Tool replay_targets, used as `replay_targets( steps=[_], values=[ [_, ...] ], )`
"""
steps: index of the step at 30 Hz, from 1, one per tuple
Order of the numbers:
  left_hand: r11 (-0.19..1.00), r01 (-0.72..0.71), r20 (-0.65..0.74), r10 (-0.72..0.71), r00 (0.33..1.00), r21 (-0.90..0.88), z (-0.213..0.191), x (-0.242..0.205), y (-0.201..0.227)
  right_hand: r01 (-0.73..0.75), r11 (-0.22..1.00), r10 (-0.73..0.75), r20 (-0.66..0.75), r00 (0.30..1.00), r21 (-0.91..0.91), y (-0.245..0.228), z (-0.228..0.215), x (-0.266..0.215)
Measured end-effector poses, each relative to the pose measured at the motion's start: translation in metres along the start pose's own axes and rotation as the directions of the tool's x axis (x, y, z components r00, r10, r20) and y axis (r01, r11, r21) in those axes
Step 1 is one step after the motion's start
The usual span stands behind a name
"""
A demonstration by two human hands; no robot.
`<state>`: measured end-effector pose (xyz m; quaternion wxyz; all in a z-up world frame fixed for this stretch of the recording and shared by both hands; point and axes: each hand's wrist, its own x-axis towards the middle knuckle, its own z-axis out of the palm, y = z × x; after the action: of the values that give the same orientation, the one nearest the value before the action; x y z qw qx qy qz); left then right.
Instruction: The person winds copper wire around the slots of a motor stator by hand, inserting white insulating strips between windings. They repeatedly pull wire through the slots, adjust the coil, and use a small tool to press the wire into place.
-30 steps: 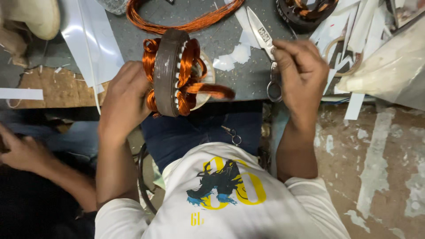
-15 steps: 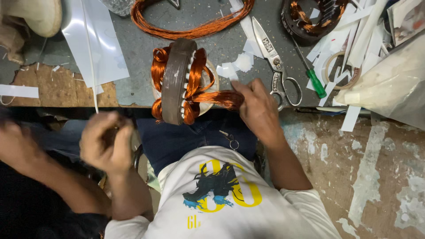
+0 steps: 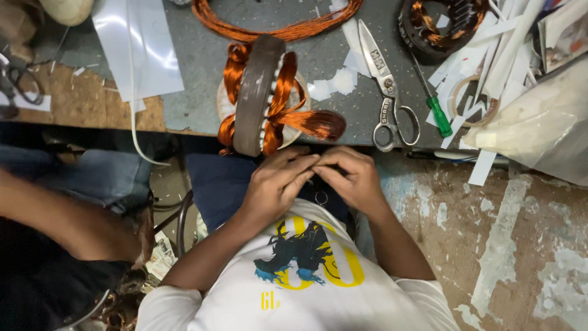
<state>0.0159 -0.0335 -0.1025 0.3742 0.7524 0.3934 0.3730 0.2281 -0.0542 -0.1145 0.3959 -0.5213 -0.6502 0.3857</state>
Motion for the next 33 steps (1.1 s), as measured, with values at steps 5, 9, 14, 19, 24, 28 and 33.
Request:
replay_targets(
  steps=[5,9,14,19,24,28,33],
  values=[
    [0.730,0.376,0.096,-0.396,0.913,-0.570,0.015,-0.015,-0.020,-0.089,0.981,0.105,-0.085,0.991,0.173,-0.008,0.018,-0.012],
    [0.494,0.508,0.253,-0.494,0.832,-0.706,0.008,-0.019,-0.032,-0.003,0.998,0.009,-0.094,0.996,0.063,-0.015,0.022,-0.008],
    [0.723,0.403,0.139,-0.398,0.907,-0.561,0.003,-0.024,-0.022,-0.008,0.998,0.019,-0.156,0.988,0.069,-0.017,0.020,-0.008],
    [0.704,0.458,0.161,-0.448,0.880,-0.543,0.001,-0.012,-0.015,0.037,0.995,-0.021,-0.170,0.985,0.087,-0.009,0.025,-0.011],
    [0.946,0.147,0.061,-0.135,0.989,-0.290,-0.036,0.000,0.015,0.114,0.993,-0.111,-0.130,0.985,0.010,-0.021,0.020,-0.015],
    [0.985,-0.087,-0.340,0.032,0.940,-0.149,-0.094,0.004,0.045,0.474,0.879,-0.458,-0.191,0.868,0.044,-0.063,-0.010,-0.038],
    [0.954,-0.027,-0.234,0.101,0.967,0.300,-0.131,0.053,0.032,0.681,0.631,-0.550,-0.406,0.730,0.370,-0.124,-0.041,-0.048]
  ],
)
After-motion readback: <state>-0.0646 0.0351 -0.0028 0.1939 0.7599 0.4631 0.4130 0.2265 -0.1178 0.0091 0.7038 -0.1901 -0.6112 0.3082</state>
